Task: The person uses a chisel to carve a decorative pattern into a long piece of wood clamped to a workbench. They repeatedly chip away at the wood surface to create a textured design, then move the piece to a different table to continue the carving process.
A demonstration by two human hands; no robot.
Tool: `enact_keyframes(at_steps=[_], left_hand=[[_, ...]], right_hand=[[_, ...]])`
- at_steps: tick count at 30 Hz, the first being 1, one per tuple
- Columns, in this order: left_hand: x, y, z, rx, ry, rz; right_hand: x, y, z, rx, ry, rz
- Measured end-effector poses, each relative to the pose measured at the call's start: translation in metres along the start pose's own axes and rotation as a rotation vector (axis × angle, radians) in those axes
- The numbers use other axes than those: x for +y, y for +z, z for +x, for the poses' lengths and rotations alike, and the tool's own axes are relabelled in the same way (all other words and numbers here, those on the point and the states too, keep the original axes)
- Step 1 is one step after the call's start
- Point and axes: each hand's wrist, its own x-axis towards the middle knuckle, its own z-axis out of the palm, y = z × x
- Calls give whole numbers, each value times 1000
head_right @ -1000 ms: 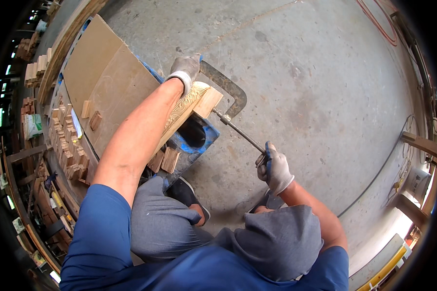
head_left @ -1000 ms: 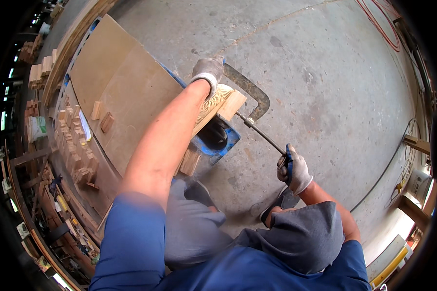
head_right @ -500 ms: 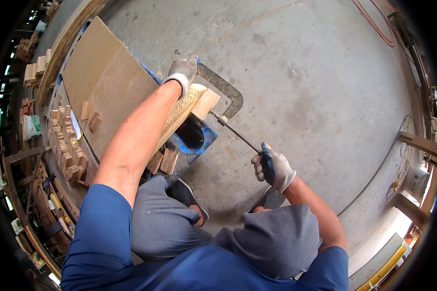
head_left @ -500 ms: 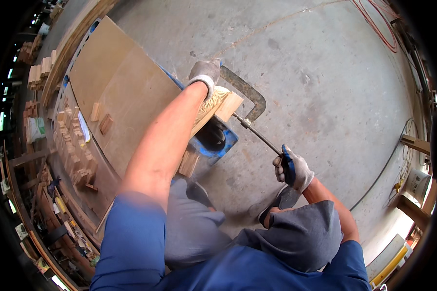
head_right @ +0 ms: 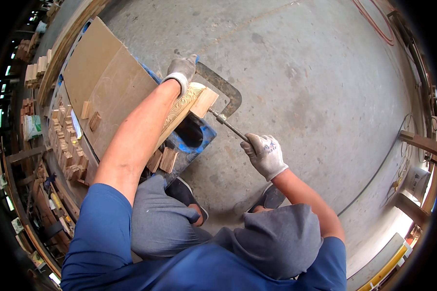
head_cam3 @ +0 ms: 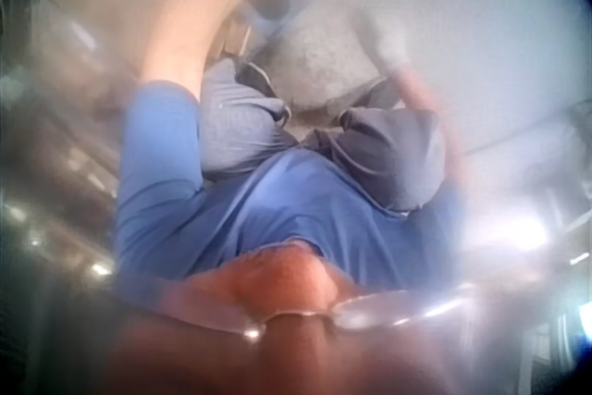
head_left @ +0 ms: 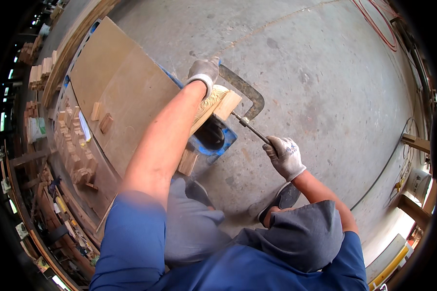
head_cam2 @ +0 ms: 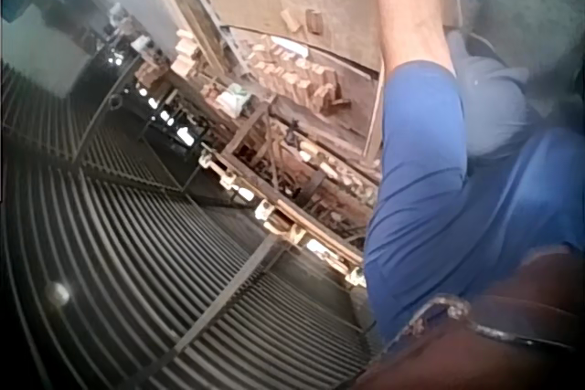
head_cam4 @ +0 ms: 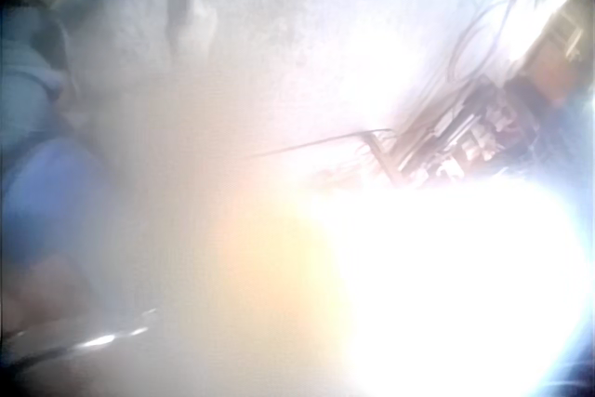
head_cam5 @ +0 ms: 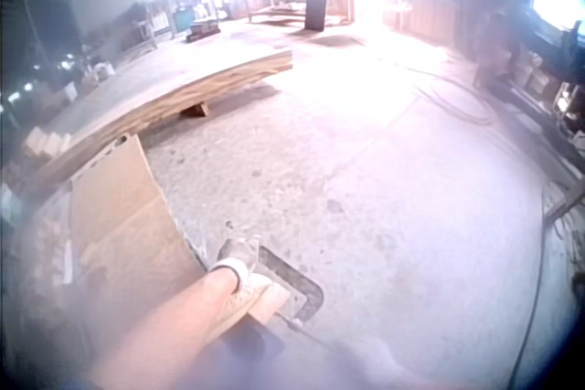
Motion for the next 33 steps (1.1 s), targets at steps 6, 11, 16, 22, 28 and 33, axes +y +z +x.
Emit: enact_keyframes(at_steps=[6,11,16,22,28,33], left_hand=[[-7,-1,12,-37,86,44],[4,-6,-13,-15,-7,-42],[-2,-2,-5,38,20,-34],[-1,-3,-3,6,3,-34],[-9,5,8,61,37,-32],[-3,-1,-5,60,33,-35]], right_hand=[[8,9,-4,16,114,148],[5,10,-1,-24,248,143],[3,7,3,-66,297,179],[-3,0,6,-177,474,308],[-6,-2,8,-257,616,435],[-2,-1,7,-277,644,523]])
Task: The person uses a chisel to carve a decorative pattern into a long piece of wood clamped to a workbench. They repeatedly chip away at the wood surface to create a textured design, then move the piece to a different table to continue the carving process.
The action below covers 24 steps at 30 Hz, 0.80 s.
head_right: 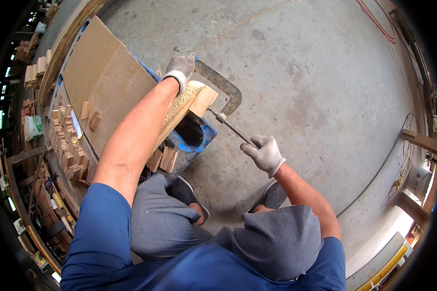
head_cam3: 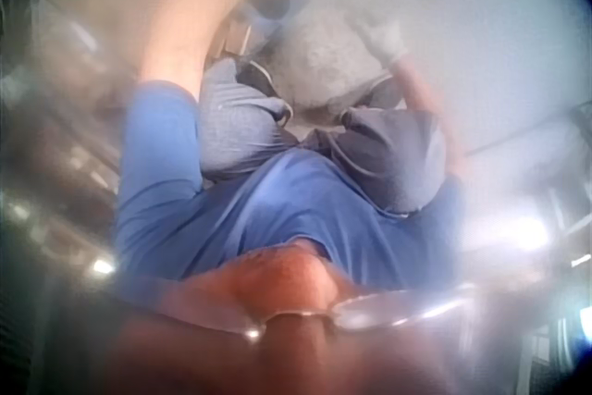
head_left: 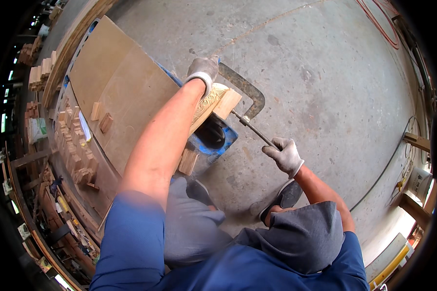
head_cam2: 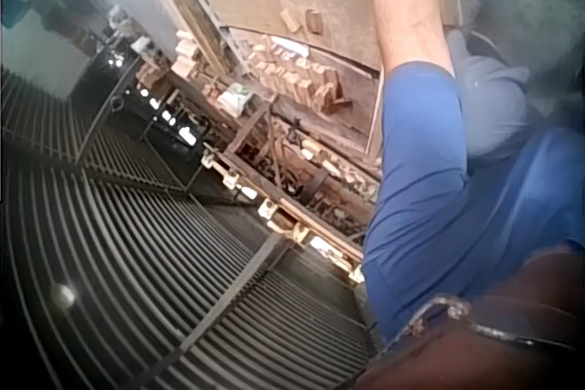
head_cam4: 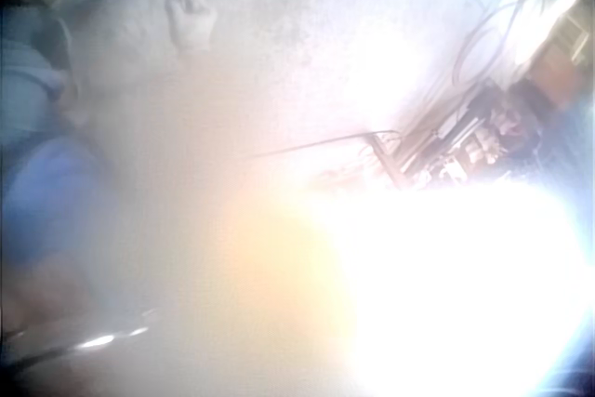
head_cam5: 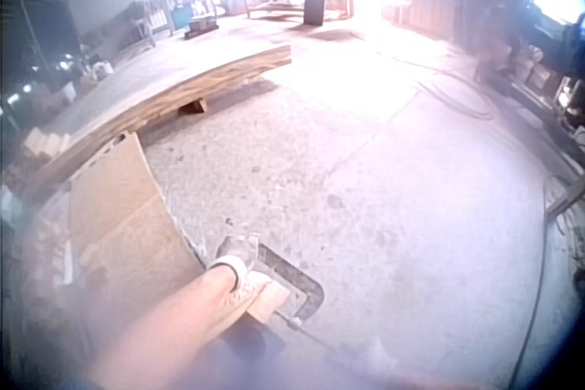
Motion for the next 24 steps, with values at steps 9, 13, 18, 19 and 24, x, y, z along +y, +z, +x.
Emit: enact_keyframes(at_steps=[9,13,18,19,24], left_hand=[[-2,2,3,-15,70,36],[-27,4,41,-42,413,445],[-59,-28,63,-31,401,419],[-66,-38,65,-29,367,332],[-116,-89,49,6,124,-65]], right_hand=[[8,6,2,8,6,117],[-21,-2,-9,-77,113,166],[-45,15,-8,-244,52,137],[-54,22,-6,-290,62,144],[-80,63,3,-469,57,-1]])
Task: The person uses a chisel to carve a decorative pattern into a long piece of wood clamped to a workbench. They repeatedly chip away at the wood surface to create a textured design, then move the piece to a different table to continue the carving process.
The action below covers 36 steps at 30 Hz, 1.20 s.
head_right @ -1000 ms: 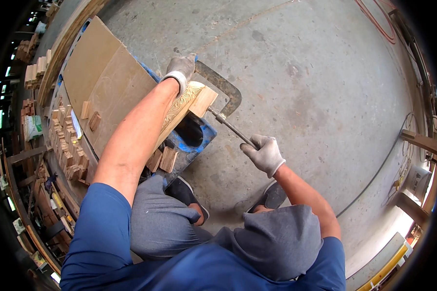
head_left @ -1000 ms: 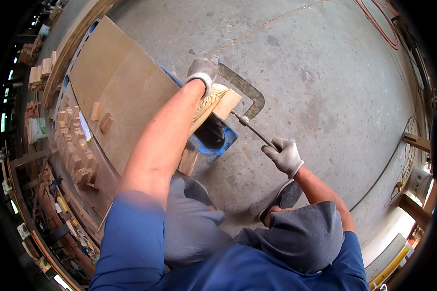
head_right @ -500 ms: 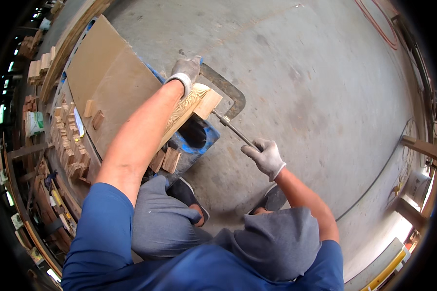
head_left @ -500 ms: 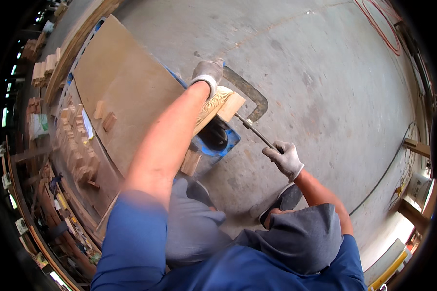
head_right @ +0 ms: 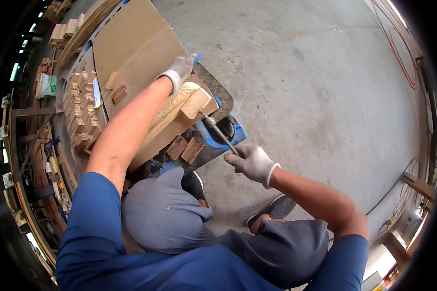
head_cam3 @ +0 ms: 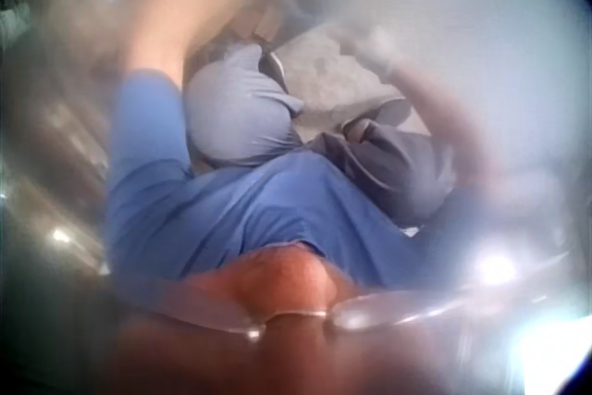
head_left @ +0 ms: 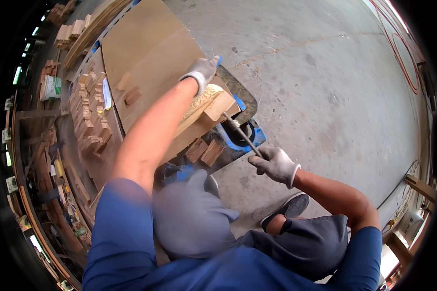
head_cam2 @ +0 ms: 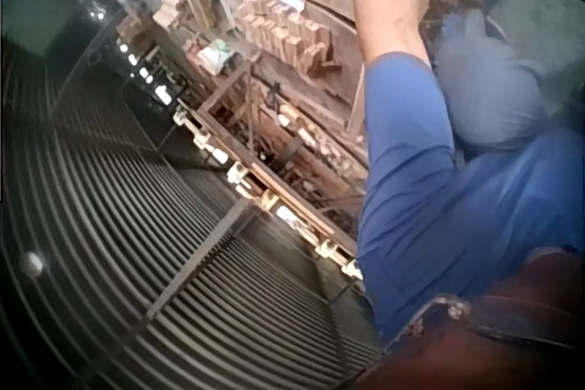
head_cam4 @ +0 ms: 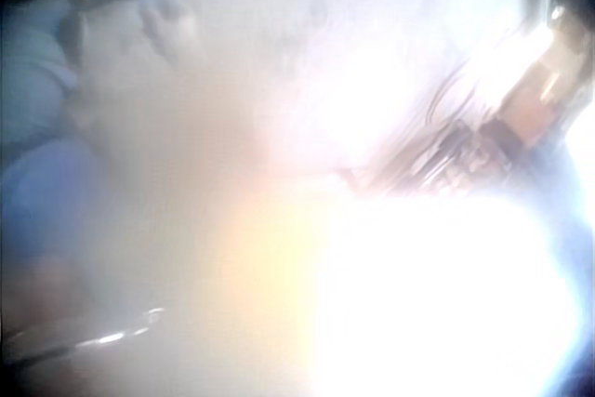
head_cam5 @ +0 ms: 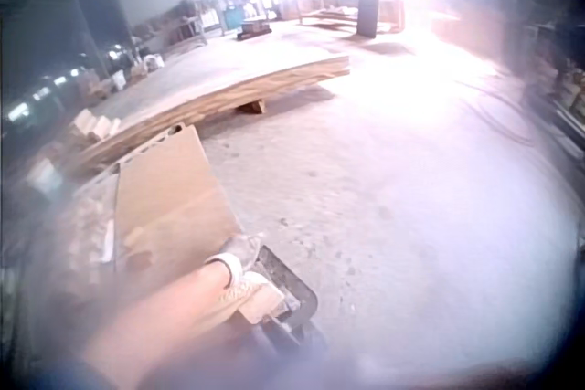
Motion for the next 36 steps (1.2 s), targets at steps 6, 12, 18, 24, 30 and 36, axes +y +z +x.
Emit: enact_keyframes(at_steps=[6,12,18,24,30,36], left_hand=[[-30,-31,-16,28,-52,-157],[-34,-47,-30,32,-159,-268],[-49,-45,-21,-46,-88,-283],[-82,-34,9,-18,101,-42],[-44,-42,-15,-26,0,227],[-26,-63,-30,-105,352,850]], right_hand=[[-34,19,32,-176,28,-258],[-41,28,41,-129,17,-423],[-40,33,35,36,-148,-765],[-47,33,41,83,-248,-1026],[-43,32,41,56,-235,-1030],[-37,31,41,92,-335,-995]])
